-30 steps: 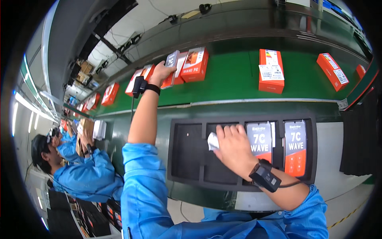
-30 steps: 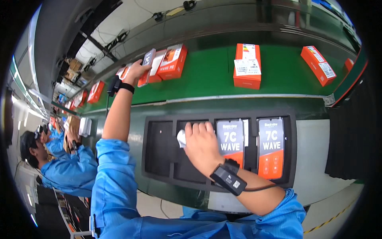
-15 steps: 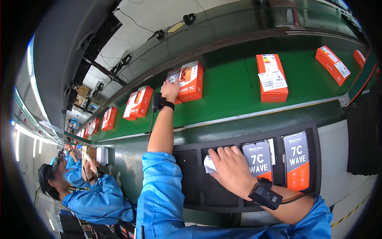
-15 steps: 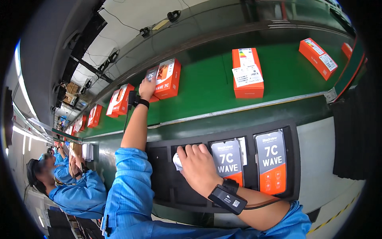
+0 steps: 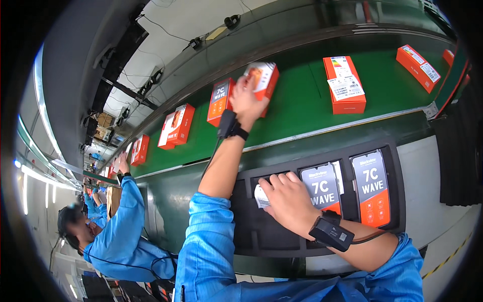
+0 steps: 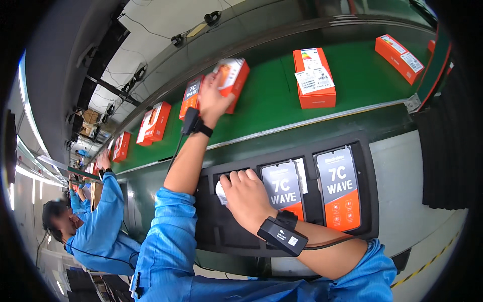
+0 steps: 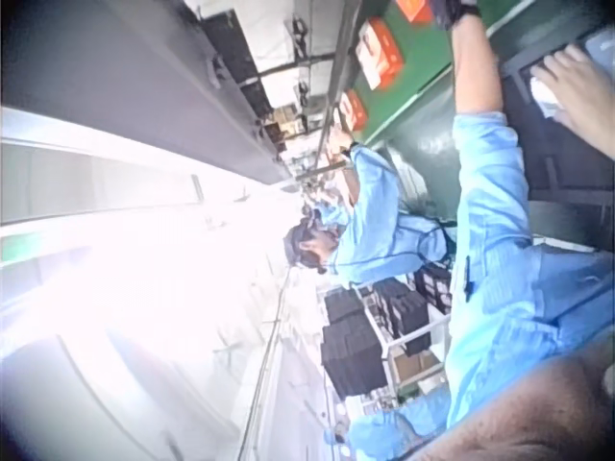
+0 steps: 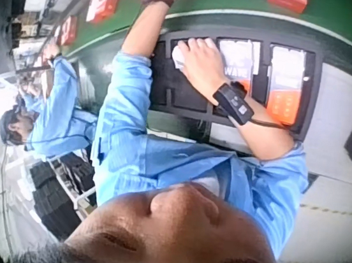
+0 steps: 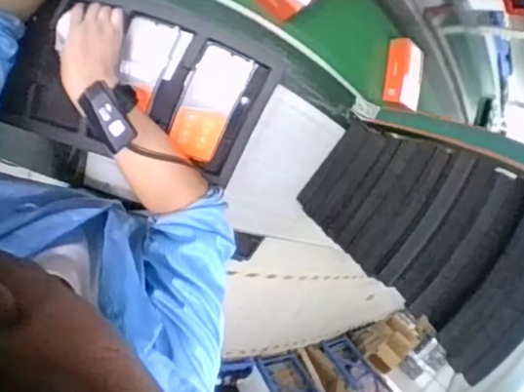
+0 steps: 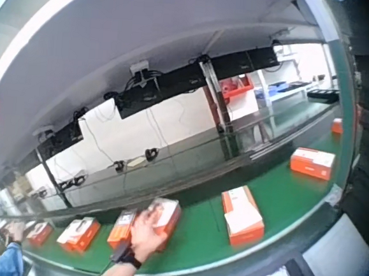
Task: The person is scanning smartphones and packing them into boxes with foam inserts on an assembly line.
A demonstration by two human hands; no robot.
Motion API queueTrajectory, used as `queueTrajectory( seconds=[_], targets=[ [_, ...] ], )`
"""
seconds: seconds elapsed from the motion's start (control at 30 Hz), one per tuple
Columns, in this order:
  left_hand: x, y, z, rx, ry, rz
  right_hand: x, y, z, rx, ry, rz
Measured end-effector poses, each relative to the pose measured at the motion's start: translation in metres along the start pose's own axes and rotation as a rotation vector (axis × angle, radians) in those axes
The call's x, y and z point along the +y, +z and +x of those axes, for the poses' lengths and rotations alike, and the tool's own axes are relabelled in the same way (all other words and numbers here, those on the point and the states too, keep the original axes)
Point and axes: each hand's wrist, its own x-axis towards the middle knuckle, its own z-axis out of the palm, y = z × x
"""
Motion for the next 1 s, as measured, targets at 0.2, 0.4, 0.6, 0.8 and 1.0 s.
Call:
queueTrajectory(
  seconds=[0.2, 0.4, 0.6, 0.8, 1.0],
  targets=[
    [-0.091, -0.038, 0.015, 0.18, -0.111, 0.073, 0.001, 0.005, -0.003, 0.08, 0.002, -0.027],
    [-0.122, -0.024, 0.017, 0.031, -0.235, -0.106, 0.005, 0.008, -0.004, 0.09, 0.001, -0.036],
    [-0.083, -0.017, 0.02, -0.023, -0.188, -0.065, 0.006, 0.007, -0.006, 0.022, 0.022, 0.011],
    [-0.081, -0.002, 0.034, -0.341, -0.231, 0.159, 0.009, 0.01, -0.006, 0.03, -0.002, 0.036],
    [-0.084, 0.022, 0.013, -0.304, -0.189, 0.044, 0.006, 0.013, -0.004, 0.04, -0.003, -0.003]
  ],
)
